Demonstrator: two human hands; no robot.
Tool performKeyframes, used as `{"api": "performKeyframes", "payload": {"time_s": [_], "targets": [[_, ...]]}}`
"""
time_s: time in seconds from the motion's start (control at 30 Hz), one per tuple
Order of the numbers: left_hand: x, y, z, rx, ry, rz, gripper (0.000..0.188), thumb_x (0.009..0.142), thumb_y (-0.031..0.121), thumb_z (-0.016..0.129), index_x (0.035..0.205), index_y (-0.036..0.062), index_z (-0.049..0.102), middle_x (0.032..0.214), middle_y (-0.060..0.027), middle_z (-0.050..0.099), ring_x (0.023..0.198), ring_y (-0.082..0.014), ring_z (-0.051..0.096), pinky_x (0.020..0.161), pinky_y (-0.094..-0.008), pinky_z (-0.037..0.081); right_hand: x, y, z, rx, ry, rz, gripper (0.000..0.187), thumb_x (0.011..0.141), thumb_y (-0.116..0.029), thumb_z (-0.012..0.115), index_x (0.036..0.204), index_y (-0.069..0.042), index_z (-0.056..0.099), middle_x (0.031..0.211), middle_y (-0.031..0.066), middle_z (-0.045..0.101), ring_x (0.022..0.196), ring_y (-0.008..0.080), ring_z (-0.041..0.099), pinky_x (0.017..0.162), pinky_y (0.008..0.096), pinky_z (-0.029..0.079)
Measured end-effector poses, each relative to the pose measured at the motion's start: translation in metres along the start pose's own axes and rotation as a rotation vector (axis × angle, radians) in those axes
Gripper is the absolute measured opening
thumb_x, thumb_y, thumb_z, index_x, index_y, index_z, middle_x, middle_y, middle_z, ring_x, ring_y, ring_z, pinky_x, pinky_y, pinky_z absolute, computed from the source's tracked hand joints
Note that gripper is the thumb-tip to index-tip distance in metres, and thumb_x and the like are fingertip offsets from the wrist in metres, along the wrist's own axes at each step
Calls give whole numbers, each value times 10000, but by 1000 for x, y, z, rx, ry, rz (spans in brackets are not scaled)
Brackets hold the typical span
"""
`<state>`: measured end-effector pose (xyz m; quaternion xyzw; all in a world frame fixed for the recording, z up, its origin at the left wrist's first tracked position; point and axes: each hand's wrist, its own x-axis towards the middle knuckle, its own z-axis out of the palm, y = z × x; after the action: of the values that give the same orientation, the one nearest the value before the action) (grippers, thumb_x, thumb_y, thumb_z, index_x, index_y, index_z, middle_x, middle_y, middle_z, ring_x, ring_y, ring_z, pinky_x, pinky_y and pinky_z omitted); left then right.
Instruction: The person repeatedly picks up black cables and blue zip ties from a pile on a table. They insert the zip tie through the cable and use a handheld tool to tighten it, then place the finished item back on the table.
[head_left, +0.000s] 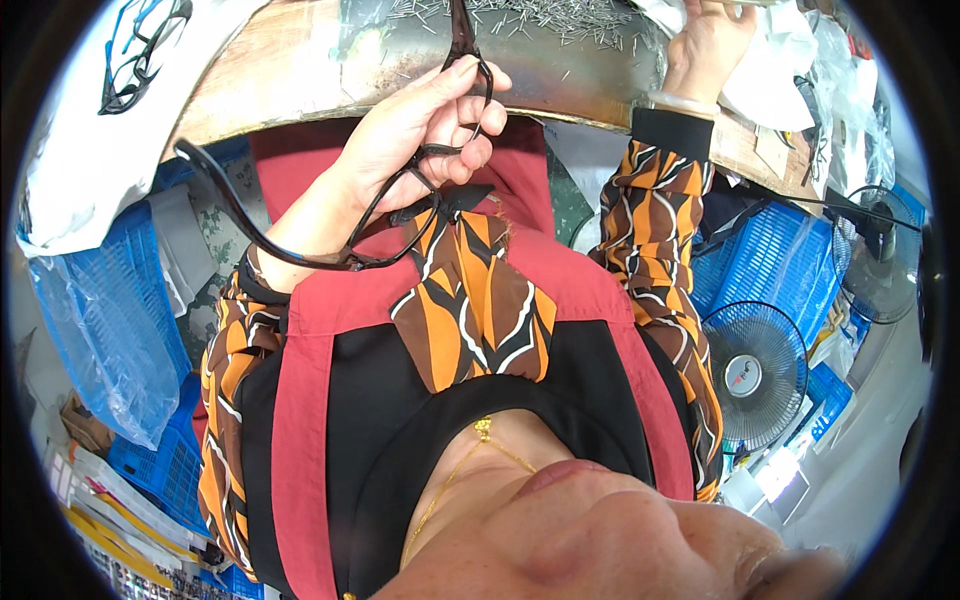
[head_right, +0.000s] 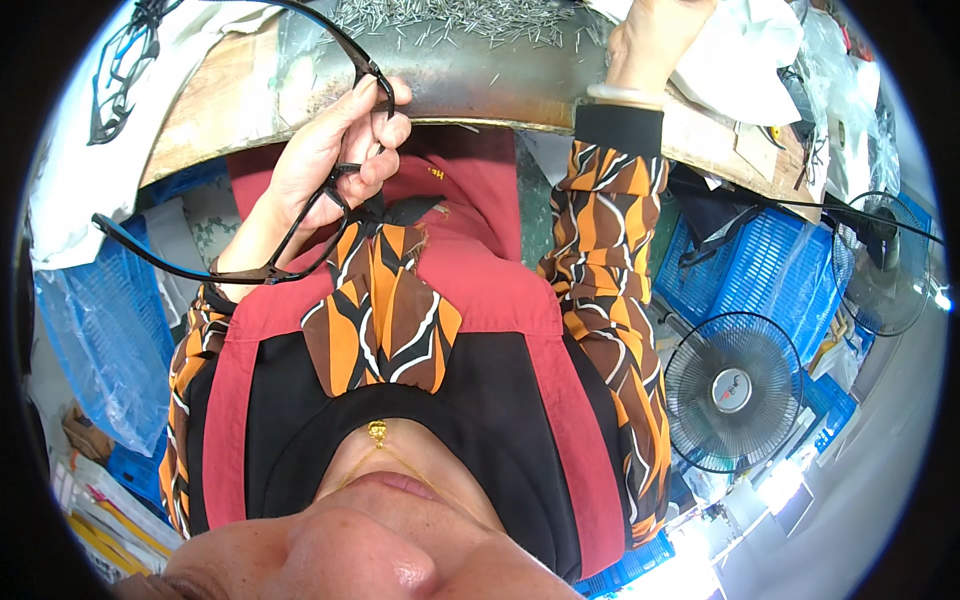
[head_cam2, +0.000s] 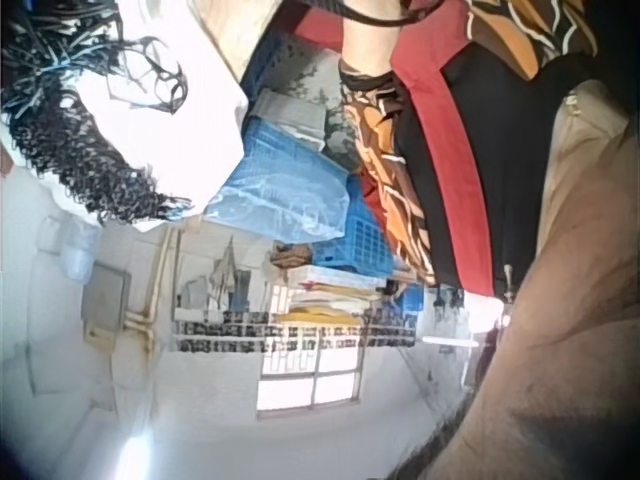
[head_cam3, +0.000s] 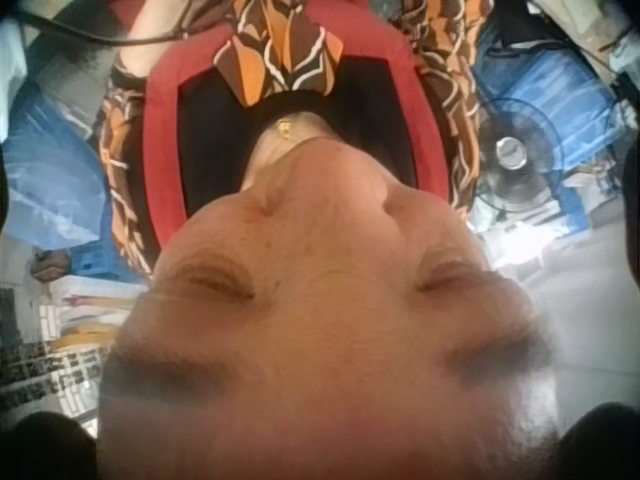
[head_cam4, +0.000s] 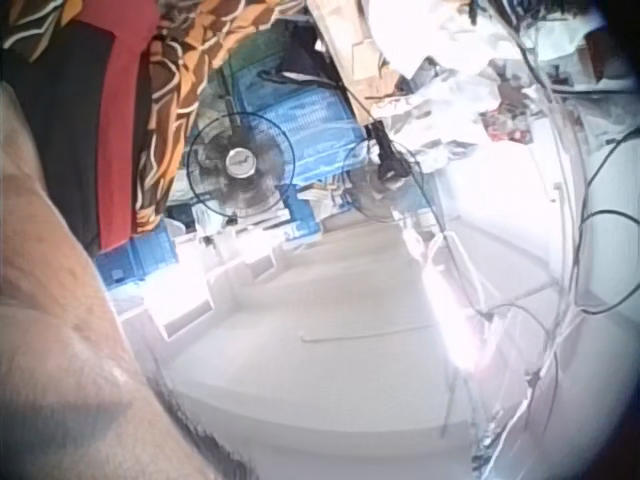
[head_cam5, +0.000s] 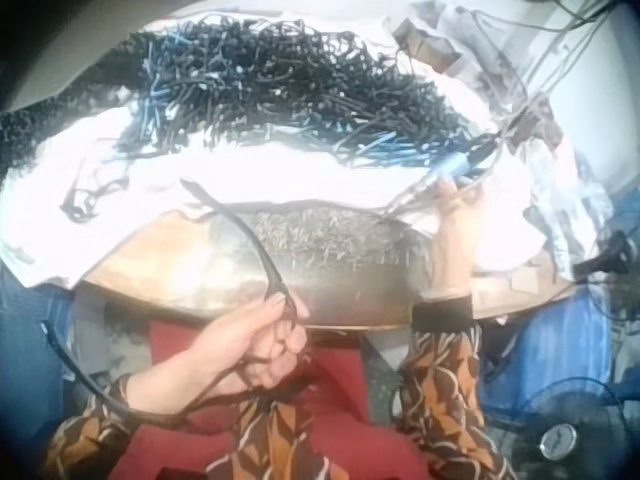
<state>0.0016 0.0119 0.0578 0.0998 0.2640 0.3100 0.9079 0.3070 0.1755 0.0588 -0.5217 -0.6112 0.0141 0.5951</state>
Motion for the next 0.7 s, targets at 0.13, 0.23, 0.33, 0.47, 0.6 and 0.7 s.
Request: {"api": "performKeyframes", "payload": {"time_s": [0.13,0.23,0.33,0.47,0.6,0.7], "targets": [[2,-5,2,82,-21,-97,323,1079,392,447,1117,90,554,706,-35,558,403,-62,434,319,-184,284,16,3,-9,-596,-246,-368,252,940,-86,610,1169,16,631,939,118,620,839,247,586,787,434,489],[3,-11,-2,120,-115,-175,352,1082,405,432,1102,73,549,688,-44,553,389,-59,416,312,-192,274,24,-23,-7,866,22,536,175,980,-162,612,1099,-33,603,865,47,564,737,174,554,614,322,473],[-3,-18,-6,117,-74,-250,362,1082,404,435,1106,58,538,699,-39,554,425,-46,437,323,-181,288,6,-64,-2,1053,209,475,165,1017,-216,593,1081,-67,562,820,3,506,671,105,494,509,223,408],[0,-22,-8,66,-82,-269,363,1078,407,450,1116,54,524,715,-28,533,448,-46,452,333,-176,292,-27,-94,-5,1185,172,454,161,1014,-225,594,1038,-70,557,802,4,500,630,100,473,486,229,366],[1,-26,-9,57,-111,-255,381,1077,419,450,1129,46,514,724,-19,509,450,-47,451,332,-177,287,-42,-103,0,990,157,333,177,1011,-243,593,963,-81,538,777,6,494,597,99,467,481,228,357],[1,-30,-14,68,-130,-233,403,1081,425,435,1151,36,508,734,-16,505,442,-45,437,326,-179,279,-44,-108,7,1362,251,584,182,1007,-240,589,931,-88,526,764,8,487,584,100,463,474,237,360]]}}
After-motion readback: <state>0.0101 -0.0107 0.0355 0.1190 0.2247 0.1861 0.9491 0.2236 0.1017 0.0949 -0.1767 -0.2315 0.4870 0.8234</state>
